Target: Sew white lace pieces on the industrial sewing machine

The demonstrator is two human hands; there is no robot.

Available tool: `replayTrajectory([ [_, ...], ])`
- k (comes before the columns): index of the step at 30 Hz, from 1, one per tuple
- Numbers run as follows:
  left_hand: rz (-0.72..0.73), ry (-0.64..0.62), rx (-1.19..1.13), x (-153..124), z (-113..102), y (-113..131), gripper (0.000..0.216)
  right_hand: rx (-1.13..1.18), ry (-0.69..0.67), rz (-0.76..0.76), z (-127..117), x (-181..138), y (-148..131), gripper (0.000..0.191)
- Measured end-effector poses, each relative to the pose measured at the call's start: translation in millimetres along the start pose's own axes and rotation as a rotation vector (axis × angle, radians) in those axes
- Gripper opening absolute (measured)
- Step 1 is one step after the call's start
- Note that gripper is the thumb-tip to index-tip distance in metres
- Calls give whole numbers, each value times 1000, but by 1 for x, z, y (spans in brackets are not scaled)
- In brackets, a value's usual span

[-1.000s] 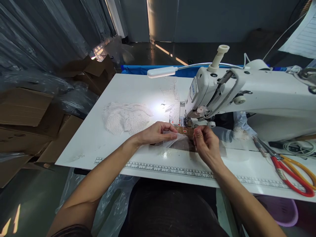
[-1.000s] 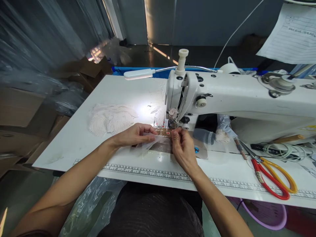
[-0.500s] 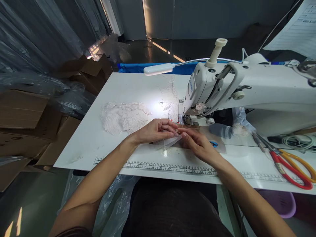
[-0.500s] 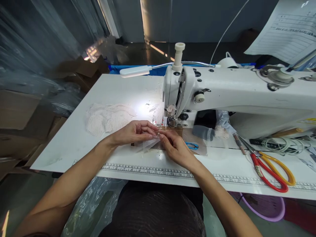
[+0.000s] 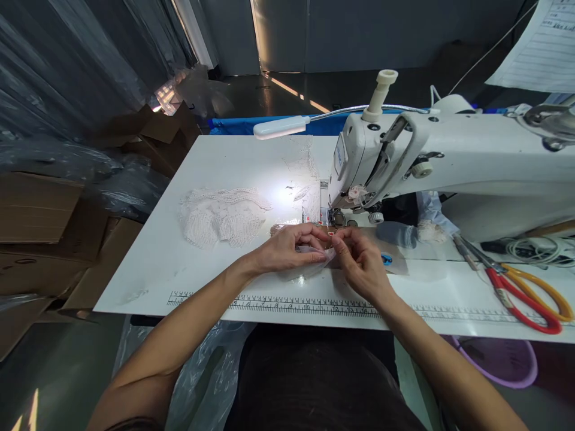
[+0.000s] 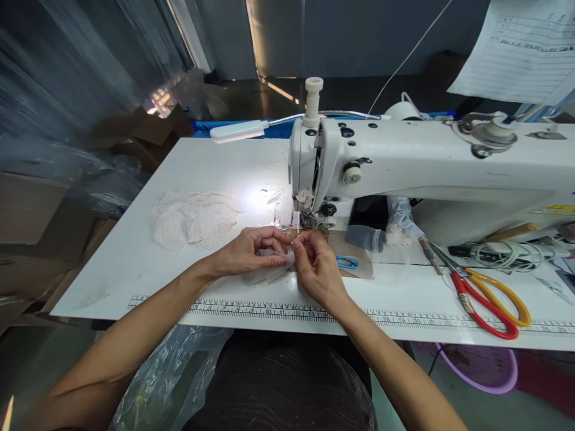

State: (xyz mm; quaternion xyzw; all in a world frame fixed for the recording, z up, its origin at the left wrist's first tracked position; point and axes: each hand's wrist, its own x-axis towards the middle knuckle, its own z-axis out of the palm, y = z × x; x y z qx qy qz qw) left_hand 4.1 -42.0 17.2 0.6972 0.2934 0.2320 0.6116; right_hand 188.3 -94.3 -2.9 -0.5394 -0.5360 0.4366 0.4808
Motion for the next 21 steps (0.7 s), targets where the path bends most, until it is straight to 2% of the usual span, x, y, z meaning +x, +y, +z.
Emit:
replayTrajectory([
  [3,33,-57,67,-1,-1,3,35,-47,172,-49,-3,-1,4,27],
  [7,-16,-17,69,-2,-3,5,38,-111,284,-131,-11,-6,9,21],
  [9,-61,28,25,-3,-4,7,42,-142,232,-206,-13,-13,9,17],
  [12,-99,78,-18,-3,-4,9,44,-222,65,-313,-12,-24,8,17],
  [15,-115,89,-35,-3,-4,9,46,-306,22,-350,-8,-26,8,24],
  [17,-111,77,-43,-3,-4,8,47,-259,13,-266,-4,-23,8,27],
  [21,-96,62,-48,-2,-4,3,49,48,-69,-33,2,-16,9,33],
])
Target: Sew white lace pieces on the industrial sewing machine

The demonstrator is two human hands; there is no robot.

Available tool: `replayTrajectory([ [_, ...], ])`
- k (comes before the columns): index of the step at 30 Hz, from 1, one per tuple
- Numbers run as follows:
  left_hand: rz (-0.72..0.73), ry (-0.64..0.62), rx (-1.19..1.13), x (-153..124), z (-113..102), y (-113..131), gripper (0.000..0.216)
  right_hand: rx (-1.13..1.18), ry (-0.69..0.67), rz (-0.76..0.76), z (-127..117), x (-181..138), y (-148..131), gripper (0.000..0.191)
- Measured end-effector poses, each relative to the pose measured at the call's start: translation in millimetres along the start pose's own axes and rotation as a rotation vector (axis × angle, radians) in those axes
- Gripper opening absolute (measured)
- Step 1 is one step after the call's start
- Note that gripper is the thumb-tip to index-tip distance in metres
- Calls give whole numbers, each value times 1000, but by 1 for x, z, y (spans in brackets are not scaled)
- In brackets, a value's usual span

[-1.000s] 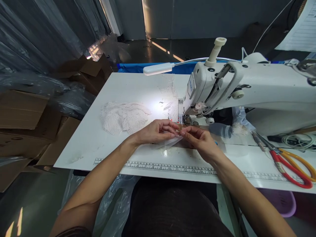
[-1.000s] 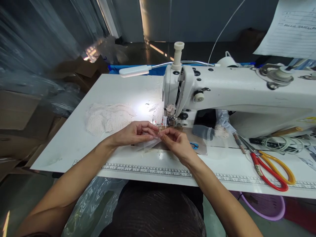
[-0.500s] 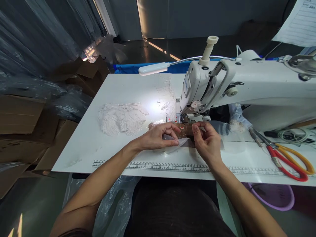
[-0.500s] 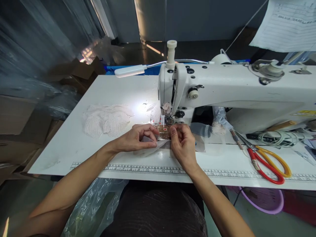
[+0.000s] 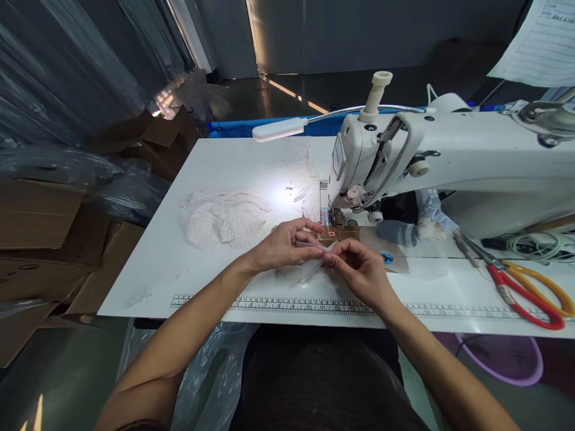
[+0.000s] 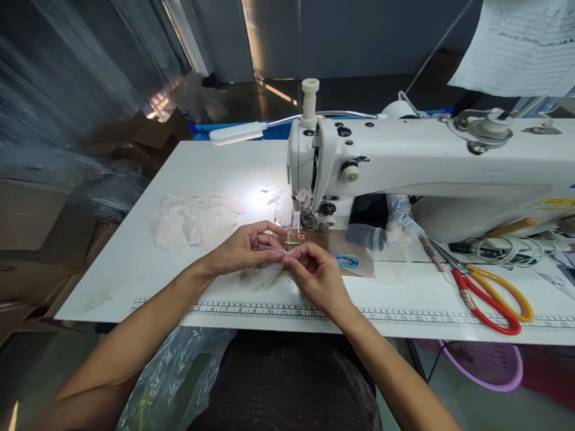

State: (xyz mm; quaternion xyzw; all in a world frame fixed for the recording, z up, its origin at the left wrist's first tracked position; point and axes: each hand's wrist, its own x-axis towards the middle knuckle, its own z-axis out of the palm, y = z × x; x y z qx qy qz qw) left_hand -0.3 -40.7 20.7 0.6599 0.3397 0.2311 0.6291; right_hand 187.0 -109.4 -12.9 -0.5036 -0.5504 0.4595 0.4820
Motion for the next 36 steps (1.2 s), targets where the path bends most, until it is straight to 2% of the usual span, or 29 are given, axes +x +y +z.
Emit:
replayTrajectory([
  [2,3,3,12,0,0,-1,48,57,24,32,1,2,0,34],
  [4,9,-6,29,0,-1,-2,47,-24,91,-9,2,3,0,31],
  [7,23,-27,51,-1,0,-2,44,-341,204,-233,5,2,-2,23],
  [10,57,-22,32,-1,1,-2,44,-650,257,-479,11,-1,-5,17],
  [13,103,-29,-5,-2,3,0,43,-811,265,-599,14,-1,-6,13],
  [15,125,-10,-1,-3,3,2,41,-894,329,-598,12,1,-3,14],
  [18,124,34,15,-3,1,4,41,-972,455,-485,0,8,4,18],
  [22,76,48,-17,-1,-5,4,45,-855,502,-375,-20,10,1,22],
  [24,54,50,-30,0,-7,4,47,-729,459,-320,-27,7,-4,26],
  [27,53,36,-38,0,-7,2,48,-528,223,-213,-29,4,-9,33],
  [29,59,34,-39,0,-6,1,49,-472,132,-212,-26,4,-11,32],
  [32,49,27,-31,-1,-3,0,52,-512,127,-358,-19,7,-10,18],
  [36,31,20,-15,-1,-2,-1,54,-595,57,-549,-11,11,-10,23],
])
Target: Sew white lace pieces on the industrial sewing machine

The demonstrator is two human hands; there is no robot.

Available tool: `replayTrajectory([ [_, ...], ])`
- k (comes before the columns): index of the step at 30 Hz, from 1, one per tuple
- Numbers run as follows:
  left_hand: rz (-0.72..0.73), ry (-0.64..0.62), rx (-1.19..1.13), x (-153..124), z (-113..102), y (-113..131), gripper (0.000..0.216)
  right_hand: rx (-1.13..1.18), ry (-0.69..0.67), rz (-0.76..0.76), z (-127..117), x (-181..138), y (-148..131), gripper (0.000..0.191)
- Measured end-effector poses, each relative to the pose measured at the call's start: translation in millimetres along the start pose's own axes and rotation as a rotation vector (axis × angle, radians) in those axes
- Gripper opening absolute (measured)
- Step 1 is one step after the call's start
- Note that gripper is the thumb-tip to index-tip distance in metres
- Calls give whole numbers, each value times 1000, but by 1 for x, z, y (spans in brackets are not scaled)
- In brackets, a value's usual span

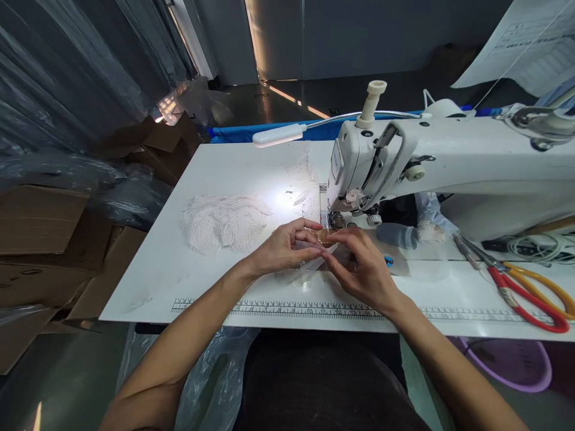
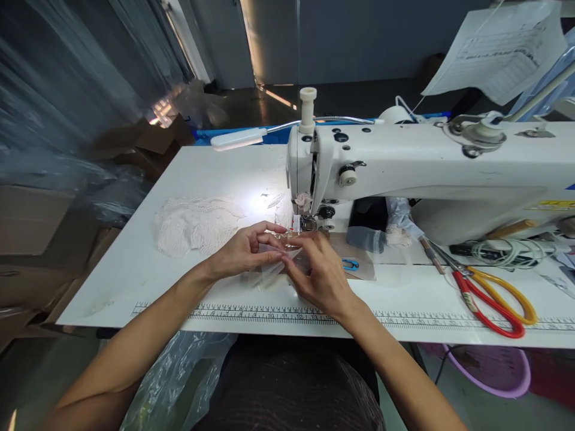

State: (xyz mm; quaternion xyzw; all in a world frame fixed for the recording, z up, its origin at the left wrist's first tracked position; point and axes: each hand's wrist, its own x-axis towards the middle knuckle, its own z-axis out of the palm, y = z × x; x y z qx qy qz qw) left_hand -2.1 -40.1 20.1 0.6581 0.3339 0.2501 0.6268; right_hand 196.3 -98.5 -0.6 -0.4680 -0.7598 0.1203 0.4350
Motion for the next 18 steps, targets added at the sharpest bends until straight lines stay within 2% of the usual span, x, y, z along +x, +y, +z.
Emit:
replayTrajectory([
  [4,8,13,-3,0,0,-1,53,-125,-5,-107,4,1,0,14],
  [8,-1,0,-1,0,1,1,52,-149,-31,-86,10,1,0,9],
  [10,-1,-3,-3,0,2,2,50,-71,4,-51,8,-2,-4,9],
  [12,-5,15,-4,0,1,2,49,78,113,-48,1,-9,-13,9],
  [14,-19,44,-7,1,-1,1,49,252,196,-113,-11,-17,-22,9],
  [16,-34,62,-15,2,-3,-1,47,331,136,-197,-23,-22,-26,19],
  [18,-31,57,-29,2,-4,-1,47,283,8,-163,-27,-20,-22,28],
])
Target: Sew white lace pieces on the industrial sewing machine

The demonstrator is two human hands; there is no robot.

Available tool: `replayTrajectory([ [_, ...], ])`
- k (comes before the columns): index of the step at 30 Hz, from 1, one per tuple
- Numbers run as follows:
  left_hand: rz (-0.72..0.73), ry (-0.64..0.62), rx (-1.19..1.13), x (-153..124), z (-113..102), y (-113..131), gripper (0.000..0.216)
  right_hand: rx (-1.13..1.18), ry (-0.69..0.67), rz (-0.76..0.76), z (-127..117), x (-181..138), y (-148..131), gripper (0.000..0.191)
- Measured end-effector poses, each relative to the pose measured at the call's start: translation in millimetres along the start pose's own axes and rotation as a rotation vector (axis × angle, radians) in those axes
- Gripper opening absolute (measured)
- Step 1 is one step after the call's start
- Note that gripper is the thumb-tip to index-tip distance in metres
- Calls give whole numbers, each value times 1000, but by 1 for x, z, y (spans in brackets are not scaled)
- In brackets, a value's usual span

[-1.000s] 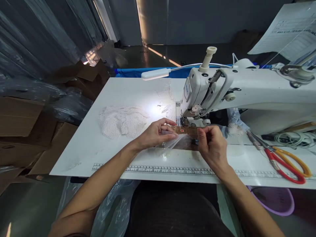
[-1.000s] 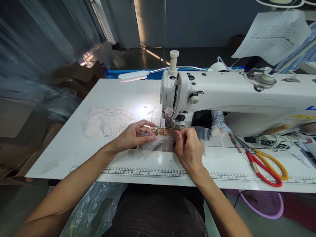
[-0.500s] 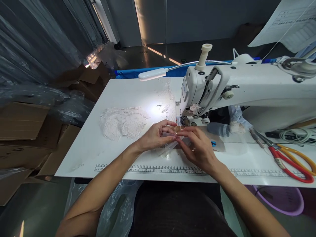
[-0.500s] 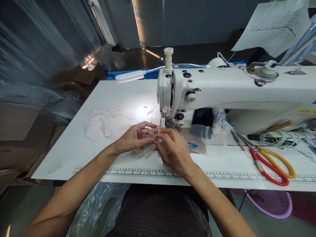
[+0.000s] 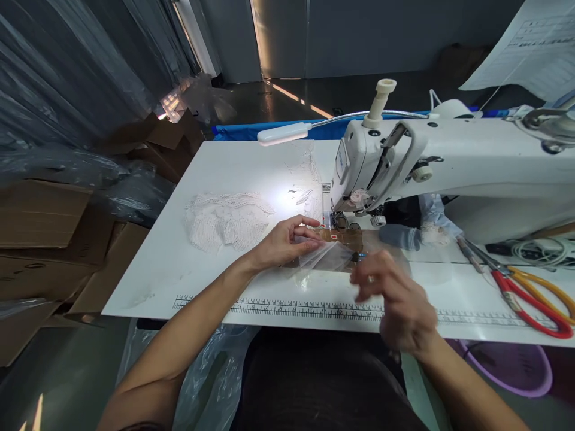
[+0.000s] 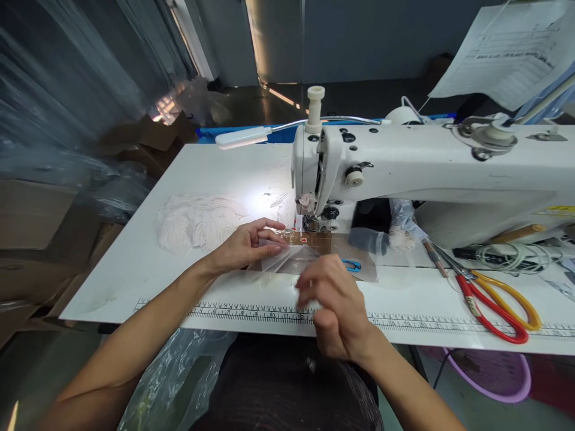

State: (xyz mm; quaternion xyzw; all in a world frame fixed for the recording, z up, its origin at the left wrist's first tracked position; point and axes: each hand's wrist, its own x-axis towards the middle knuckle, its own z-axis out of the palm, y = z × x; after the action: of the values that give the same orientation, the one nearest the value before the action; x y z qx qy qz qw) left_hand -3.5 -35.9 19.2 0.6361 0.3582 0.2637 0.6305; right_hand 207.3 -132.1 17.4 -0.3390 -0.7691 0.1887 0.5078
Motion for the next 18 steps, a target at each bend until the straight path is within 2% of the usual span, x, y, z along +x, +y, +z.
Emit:
replayTrajectory([
  [2,13,-35,-6,-1,0,2,46,-109,-92,150,1,6,13,30],
  [5,23,-115,22,-5,-2,10,43,-204,-218,299,12,15,31,61],
  [6,22,-129,43,-7,-4,14,41,-191,-271,329,16,16,33,61],
  [10,12,-191,194,-10,-17,23,36,-9,-404,487,25,5,19,38],
  [12,48,-213,431,-4,-22,24,29,6,-403,491,22,-4,8,38],
  [16,222,8,1118,22,-19,18,17,-95,-352,364,-2,-13,0,46],
  [18,307,44,1225,38,-13,16,19,-144,-335,291,-21,-10,-2,40],
])
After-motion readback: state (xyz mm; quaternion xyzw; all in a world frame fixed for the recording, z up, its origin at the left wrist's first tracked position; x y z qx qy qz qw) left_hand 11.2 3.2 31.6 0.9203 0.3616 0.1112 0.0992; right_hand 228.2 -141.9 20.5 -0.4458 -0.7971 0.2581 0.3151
